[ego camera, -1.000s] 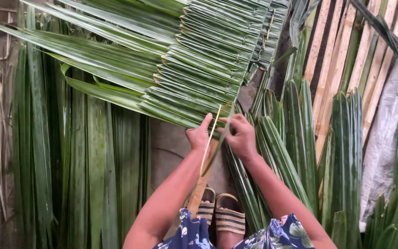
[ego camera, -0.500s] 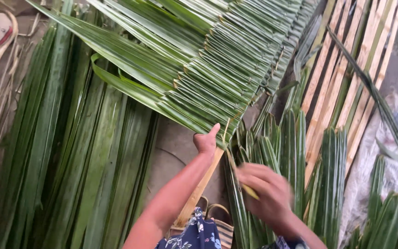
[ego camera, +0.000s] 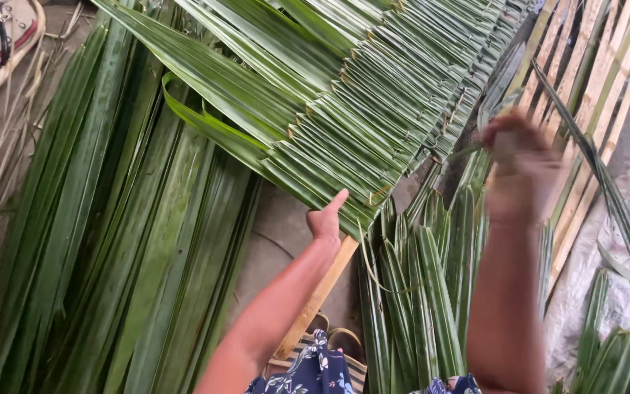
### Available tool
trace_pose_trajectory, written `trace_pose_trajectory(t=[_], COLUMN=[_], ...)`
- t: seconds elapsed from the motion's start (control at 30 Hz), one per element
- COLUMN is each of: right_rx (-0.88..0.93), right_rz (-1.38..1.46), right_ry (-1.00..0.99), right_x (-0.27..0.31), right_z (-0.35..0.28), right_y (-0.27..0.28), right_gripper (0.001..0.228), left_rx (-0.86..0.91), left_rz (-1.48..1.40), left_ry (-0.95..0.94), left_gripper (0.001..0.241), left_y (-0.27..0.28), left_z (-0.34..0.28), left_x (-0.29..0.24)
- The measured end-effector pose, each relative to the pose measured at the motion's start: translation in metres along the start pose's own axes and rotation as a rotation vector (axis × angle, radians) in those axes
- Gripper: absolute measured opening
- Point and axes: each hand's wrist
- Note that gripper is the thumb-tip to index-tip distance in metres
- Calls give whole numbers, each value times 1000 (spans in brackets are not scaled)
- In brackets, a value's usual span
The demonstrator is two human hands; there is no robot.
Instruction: Weaving palm leaves onto a wooden frame to create a thatched panel
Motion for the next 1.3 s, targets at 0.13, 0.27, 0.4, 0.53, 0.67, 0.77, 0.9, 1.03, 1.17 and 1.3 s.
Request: trace_pose_trajectory(t=[0.13,0.27,0.4,0.53,0.67,0.77,0.9,1.03,1.17,1.3], right_rx=[27,259,334,452,485,526,532,501,38,-33], right_rz=[-142,-415,-454,-689,-769,-760,-813,-801,-689,-630], right_ry=[-183,-112,-238,-129,29,19,27,-42,142,44], right_x=[-83,-134,-154,-167,-186,-196,-212,-166,-87,-100], right_z=[-17,-22,-34,-48,-56,-61,-65,-50,-49,-131], right_y=[-62,-82,-99,-103,-96,-99,-98,-100,-49,-29], right_gripper=[13,13,13,13,16,14,15,28,20,7], left_rx=[-71,-117,-126,-134,-141,-159,-132,-85,-12,202], left_rz=[-42,-51,-36,-7,-8,-6,-30,-47,-32,-39], left_ry=[-39,-35,-43,-50,-72,-91,-127,-130,-65,-9], left_gripper=[65,68,65,62,59,52,43,47,67,72], left_y=[-5,-10,-12,-9,-11,-21,-21,-18,3,9], left_z=[31,27,24,18,17,44,46,31,36,41], left_x=[11,8,3,0,2,24,15,2,16,40])
Point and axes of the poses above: each hand's wrist, its own z-axis towards the middle knuckle, its own y-axis out of the back of the hand, x = y × z, and after that the axes turned 11 degrees about z, right-handed
